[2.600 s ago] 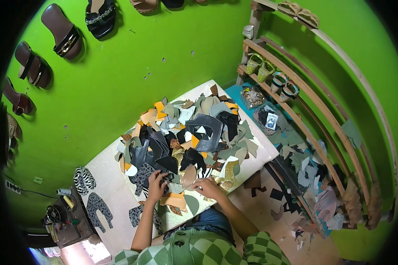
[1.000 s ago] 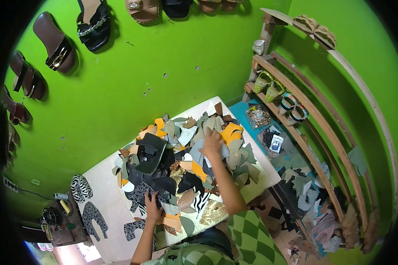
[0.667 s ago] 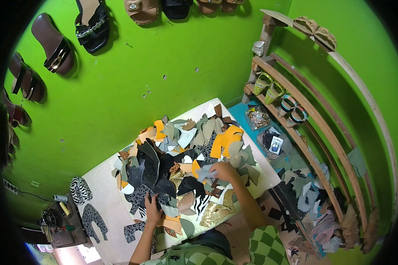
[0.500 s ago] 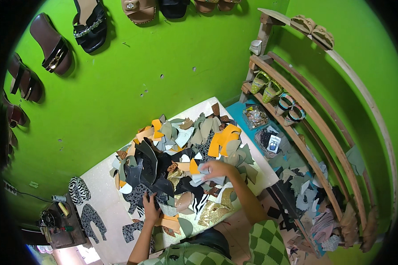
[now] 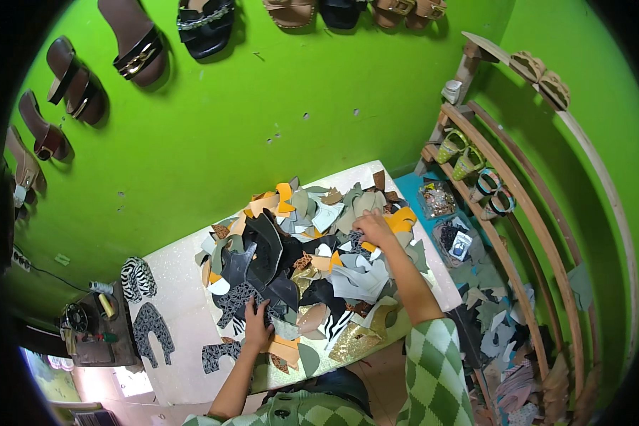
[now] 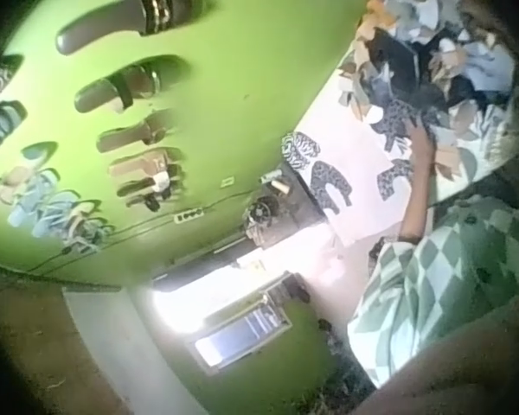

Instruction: Sorting and inspecting various cut leather and fabric pieces for shoe assembly.

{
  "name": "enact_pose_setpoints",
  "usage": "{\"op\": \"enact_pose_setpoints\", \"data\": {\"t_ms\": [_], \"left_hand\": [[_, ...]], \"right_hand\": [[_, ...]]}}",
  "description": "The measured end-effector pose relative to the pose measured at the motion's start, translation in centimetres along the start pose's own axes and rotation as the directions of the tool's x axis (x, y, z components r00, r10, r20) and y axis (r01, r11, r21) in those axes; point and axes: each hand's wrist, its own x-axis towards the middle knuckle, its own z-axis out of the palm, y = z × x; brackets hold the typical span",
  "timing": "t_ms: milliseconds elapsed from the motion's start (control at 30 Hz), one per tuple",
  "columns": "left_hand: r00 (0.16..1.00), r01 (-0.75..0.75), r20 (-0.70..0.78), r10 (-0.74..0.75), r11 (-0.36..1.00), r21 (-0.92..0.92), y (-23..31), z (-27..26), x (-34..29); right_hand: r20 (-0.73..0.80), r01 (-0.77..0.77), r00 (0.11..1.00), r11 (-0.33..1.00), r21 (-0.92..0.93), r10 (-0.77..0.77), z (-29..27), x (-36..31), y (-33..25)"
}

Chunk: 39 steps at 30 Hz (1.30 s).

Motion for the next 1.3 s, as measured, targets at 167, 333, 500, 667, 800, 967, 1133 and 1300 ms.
{"op": "enact_pose_setpoints", "data": {"t_ms": [167,333,500,667,800,967,1133,1300], "left_hand": [[1.0,-0.003,0.0,0.003,1.0,-0.005,-0.3,0.0,-0.3],[0.999,-0.027,-0.028,0.027,1.0,-0.003,-0.8,-0.1,-0.4],[0.973,-0.045,-0.221,-0.071,0.877,-0.478,-2.3,-0.3,0.8],[0.995,0.097,0.097,-0.002,0.073,-0.993,2.2,-5.5,-0.4],[0.976,0.03,-0.043,-0.216,0.322,-0.946,-1.3,-6.5,-2.0],[0.909,0.082,-0.098,-0.404,0.404,-0.911,-8.5,-8.1,-7.8],[0.893,0.141,-0.032,-0.45,0.346,-0.927,-17.0,-9.1,-12.2],[0.868,0.189,0.052,-0.494,0.231,-0.954,-19.0,-10.9,-11.6]], "right_hand": [[-0.294,0.037,0.955,0.975,0.221,0.03,-3.3,0.4,-0.6],[-0.36,-0.03,0.909,0.897,0.442,0.208,-6.2,1.1,-3.7],[-0.098,-0.005,0.951,0.334,0.942,0.292,-5.6,2.2,-10.8],[-0.042,0.034,0.964,0.033,0.999,0.263,-1.3,1.1,-22.3],[0.087,-0.072,0.989,-0.121,0.99,0.122,4.0,0.9,-31.4],[0.209,-0.208,0.975,0.023,0.978,-0.081,10.7,-0.2,-38.4],[0.277,-0.277,0.96,0.026,0.961,-0.028,11.9,0.0,-44.5],[0.357,-0.358,0.933,-0.005,0.934,-0.034,10.4,1.4,-48.2]]}}
